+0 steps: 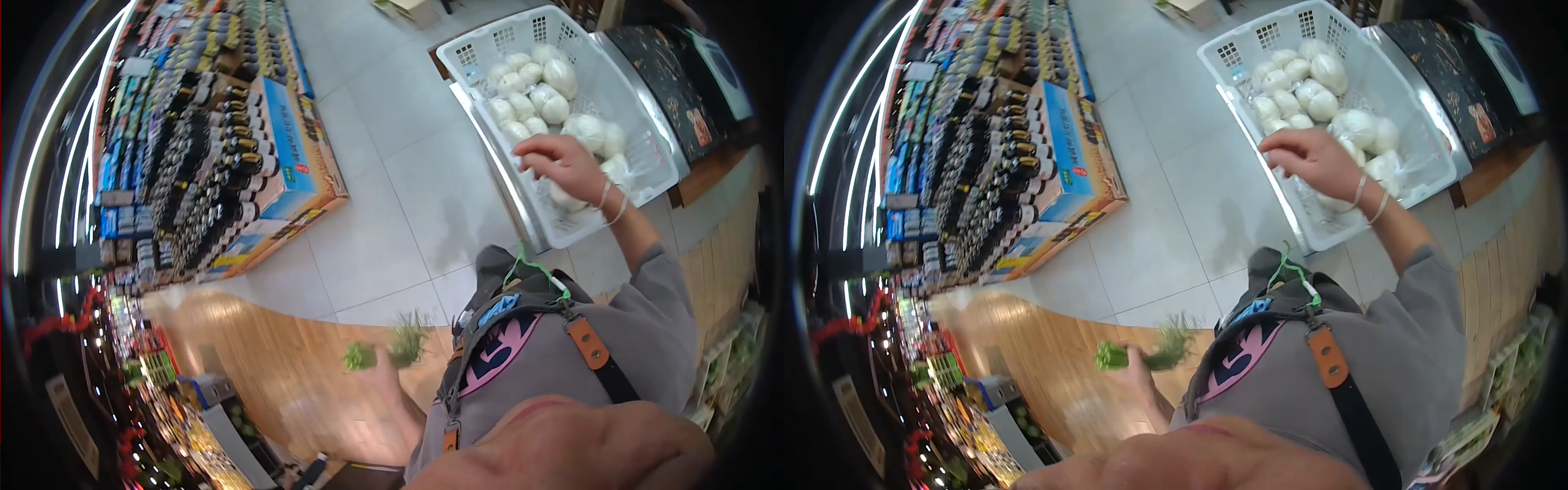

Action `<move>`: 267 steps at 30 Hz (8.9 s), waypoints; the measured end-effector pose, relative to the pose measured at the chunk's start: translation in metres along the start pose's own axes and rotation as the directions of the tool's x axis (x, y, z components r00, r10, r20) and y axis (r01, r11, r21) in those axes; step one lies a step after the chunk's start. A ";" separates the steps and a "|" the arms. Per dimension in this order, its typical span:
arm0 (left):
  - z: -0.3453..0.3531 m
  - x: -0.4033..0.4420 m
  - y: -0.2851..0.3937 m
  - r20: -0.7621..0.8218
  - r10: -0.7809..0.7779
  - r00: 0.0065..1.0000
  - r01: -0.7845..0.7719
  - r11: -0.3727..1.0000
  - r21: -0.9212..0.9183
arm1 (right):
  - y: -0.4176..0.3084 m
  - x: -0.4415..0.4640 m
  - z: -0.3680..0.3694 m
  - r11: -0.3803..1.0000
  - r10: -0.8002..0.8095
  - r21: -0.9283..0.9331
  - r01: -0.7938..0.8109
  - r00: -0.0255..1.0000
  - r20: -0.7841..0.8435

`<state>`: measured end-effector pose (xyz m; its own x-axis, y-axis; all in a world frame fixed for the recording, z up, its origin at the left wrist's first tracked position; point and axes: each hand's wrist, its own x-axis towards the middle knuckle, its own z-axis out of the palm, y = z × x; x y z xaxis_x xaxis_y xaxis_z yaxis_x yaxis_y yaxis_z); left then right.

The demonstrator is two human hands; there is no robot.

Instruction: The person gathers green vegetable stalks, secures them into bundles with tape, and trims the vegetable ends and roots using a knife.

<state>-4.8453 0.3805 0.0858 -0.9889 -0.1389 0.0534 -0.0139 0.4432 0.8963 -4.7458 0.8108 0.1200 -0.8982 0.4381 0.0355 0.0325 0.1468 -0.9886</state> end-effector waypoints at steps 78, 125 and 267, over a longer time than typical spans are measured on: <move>0.822 0.495 0.252 0.367 -0.264 -0.892 -0.449 0.611 -0.652 | 0.389 0.490 -0.093 0.624 0.094 0.507 -0.594 -0.588 -0.803; 0.073 -0.379 0.060 -0.047 0.333 -0.942 0.325 0.866 -0.381 | -0.011 -0.470 0.260 0.969 -0.032 0.166 -0.183 -0.759 -0.650; 0.756 -3.824 0.608 -0.786 -0.057 -0.616 0.141 0.973 -0.180 | 0.255 -2.707 -2.208 0.936 -0.319 0.236 -0.261 -0.912 0.256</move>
<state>-1.1840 1.8513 0.0935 0.7265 -0.6352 0.2622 -0.1258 0.2522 0.9595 -1.3381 1.6202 0.0938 0.6968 -0.6739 0.2456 0.1615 -0.1862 -0.9692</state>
